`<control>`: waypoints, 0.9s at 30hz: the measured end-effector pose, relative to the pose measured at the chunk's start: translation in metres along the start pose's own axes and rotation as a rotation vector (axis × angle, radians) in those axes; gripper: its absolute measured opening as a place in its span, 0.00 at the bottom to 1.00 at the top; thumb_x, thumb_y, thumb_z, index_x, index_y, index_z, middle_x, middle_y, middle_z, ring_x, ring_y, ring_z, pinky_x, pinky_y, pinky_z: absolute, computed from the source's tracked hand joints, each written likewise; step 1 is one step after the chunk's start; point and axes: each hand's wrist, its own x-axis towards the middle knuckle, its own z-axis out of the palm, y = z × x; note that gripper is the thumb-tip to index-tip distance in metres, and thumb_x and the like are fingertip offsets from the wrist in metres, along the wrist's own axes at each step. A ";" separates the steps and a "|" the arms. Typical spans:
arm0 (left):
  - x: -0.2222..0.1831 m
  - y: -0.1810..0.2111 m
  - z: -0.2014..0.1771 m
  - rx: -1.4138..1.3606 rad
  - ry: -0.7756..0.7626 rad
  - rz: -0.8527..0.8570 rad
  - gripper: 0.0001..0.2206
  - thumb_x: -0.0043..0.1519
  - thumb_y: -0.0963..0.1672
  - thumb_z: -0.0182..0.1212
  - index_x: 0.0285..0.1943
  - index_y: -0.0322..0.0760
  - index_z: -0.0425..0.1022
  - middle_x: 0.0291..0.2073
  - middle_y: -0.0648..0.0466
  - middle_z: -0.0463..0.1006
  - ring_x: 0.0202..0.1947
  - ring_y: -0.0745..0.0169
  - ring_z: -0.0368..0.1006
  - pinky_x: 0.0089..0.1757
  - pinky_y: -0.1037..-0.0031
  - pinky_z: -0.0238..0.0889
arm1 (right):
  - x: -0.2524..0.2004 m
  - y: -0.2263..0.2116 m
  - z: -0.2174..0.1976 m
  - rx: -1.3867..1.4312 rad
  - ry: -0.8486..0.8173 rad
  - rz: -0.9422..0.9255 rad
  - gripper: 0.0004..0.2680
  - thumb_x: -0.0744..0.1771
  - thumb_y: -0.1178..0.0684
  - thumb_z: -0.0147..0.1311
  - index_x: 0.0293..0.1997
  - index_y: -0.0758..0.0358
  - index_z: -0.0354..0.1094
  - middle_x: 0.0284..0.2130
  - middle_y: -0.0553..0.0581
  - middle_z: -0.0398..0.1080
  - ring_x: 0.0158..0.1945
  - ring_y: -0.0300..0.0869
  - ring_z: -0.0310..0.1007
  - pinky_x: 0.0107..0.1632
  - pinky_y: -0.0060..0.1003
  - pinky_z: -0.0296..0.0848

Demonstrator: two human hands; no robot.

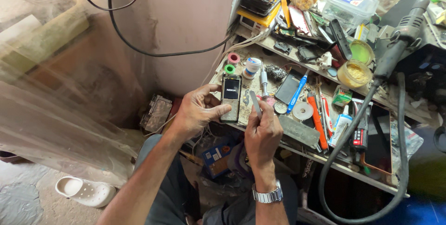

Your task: The person disassembles a Nokia mobile phone, removes the battery, and uses a metal tool and a toothbrush to clean the internal components and the keypad area. The person then reassembles the phone and tests it by pressing buttons.

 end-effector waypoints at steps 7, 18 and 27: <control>-0.002 0.005 0.001 0.018 0.000 0.006 0.23 0.57 0.39 0.72 0.61 0.29 0.74 0.31 0.56 0.81 0.28 0.77 0.73 0.30 0.83 0.68 | 0.015 -0.007 -0.007 0.081 -0.217 0.343 0.10 0.70 0.57 0.50 0.57 0.70 0.61 0.28 0.62 0.73 0.29 0.52 0.78 0.28 0.43 0.74; -0.002 0.004 0.000 0.079 0.033 0.023 0.23 0.56 0.40 0.72 0.61 0.28 0.73 0.30 0.55 0.81 0.28 0.76 0.74 0.31 0.80 0.71 | 0.024 -0.013 -0.014 -0.378 -0.354 -0.023 0.06 0.67 0.62 0.55 0.45 0.72 0.66 0.44 0.70 0.71 0.42 0.59 0.75 0.44 0.48 0.76; -0.002 0.006 0.000 0.118 0.053 -0.009 0.22 0.55 0.40 0.73 0.59 0.28 0.75 0.30 0.56 0.81 0.28 0.76 0.73 0.30 0.80 0.69 | 0.051 0.004 -0.018 -0.463 -0.289 -0.067 0.12 0.63 0.58 0.62 0.49 0.71 0.71 0.41 0.67 0.74 0.42 0.57 0.75 0.45 0.46 0.74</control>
